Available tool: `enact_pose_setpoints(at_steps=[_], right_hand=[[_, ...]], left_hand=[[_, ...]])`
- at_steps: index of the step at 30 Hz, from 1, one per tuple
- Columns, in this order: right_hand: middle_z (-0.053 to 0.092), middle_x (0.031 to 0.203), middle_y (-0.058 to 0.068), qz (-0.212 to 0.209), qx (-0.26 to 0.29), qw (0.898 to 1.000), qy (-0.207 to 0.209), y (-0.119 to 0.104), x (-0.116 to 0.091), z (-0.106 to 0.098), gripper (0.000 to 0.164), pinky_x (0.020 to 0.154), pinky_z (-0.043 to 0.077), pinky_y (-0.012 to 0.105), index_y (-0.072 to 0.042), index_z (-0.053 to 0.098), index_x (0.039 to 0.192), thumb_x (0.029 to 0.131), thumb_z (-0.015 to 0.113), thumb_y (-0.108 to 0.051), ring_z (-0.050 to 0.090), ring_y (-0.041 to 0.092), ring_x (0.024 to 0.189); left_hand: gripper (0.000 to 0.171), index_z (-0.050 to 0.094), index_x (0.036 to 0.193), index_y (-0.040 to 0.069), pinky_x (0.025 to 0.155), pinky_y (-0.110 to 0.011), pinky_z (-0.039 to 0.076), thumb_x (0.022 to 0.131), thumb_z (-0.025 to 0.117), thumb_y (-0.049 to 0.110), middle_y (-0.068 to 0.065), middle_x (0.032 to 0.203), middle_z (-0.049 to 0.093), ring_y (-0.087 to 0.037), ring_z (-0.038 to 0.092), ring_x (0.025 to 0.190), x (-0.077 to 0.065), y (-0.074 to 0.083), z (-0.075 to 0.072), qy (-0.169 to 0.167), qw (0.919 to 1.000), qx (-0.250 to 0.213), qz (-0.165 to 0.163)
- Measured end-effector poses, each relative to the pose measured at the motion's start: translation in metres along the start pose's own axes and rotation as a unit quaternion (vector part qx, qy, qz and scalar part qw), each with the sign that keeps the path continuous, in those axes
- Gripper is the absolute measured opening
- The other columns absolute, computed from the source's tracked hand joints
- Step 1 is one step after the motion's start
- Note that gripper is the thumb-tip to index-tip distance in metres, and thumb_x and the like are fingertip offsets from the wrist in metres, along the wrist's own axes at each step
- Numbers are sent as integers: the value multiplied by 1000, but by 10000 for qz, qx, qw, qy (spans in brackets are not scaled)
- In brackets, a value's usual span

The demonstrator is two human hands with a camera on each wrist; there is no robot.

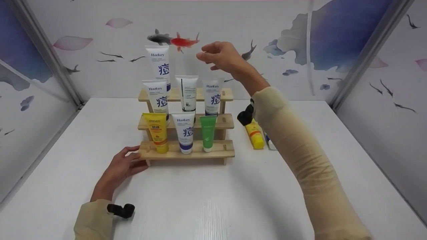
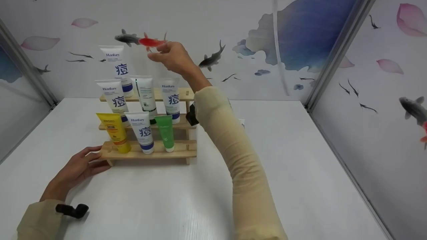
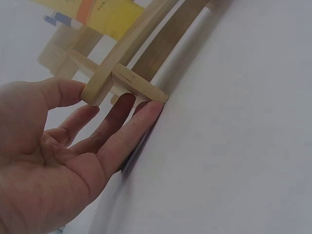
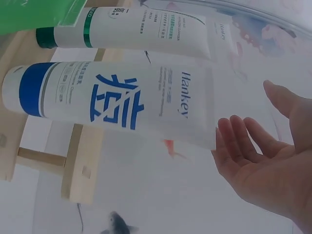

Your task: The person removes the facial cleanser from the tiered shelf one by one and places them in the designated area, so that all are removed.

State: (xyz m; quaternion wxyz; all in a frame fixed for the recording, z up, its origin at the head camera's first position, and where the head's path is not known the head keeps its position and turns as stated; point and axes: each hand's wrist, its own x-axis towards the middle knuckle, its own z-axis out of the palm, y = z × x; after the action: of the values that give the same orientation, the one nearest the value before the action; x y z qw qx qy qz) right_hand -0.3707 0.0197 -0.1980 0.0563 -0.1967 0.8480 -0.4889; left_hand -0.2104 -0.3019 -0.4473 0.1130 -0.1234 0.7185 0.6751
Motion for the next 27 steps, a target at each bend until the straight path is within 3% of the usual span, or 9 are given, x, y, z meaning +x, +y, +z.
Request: enact_pose_setpoints(at_steps=[13, 19, 27], right_hand=[[56, 144, 4, -60, -288, 9994, -203, -25, 26, 34, 62, 106, 50, 30, -18, 47, 147, 94, 67, -42, 54, 19, 125], [54, 145, 4, 195, -468, 9987, -82, -38, 39, 52, 60, 102, 53, 27, -19, 48, 146, 94, 67, -40, 60, 20, 121], [56, 146, 3, 74, -598, 9981, 132, -39, 49, 70, 52, 105, 52, 27, -19, 54, 142, 95, 68, -37, 60, 19, 125]], left_hand=[[51, 27, 156, 12, 98, -31, 58, 108, 41, 23, -24, 155, 40, -19, 65, 116, 2, 1, 2, 9, 10000, -10, 18], [51, 27, 155, 11, 98, -30, 58, 108, 41, 24, -23, 155, 41, -18, 65, 116, 0, 1, 0, 55, 10000, 52, 24], [50, 28, 155, 13, 100, -32, 57, 108, 40, 25, -22, 155, 42, -22, 63, 121, 1, -2, 2, 138, 9999, 88, 14]])
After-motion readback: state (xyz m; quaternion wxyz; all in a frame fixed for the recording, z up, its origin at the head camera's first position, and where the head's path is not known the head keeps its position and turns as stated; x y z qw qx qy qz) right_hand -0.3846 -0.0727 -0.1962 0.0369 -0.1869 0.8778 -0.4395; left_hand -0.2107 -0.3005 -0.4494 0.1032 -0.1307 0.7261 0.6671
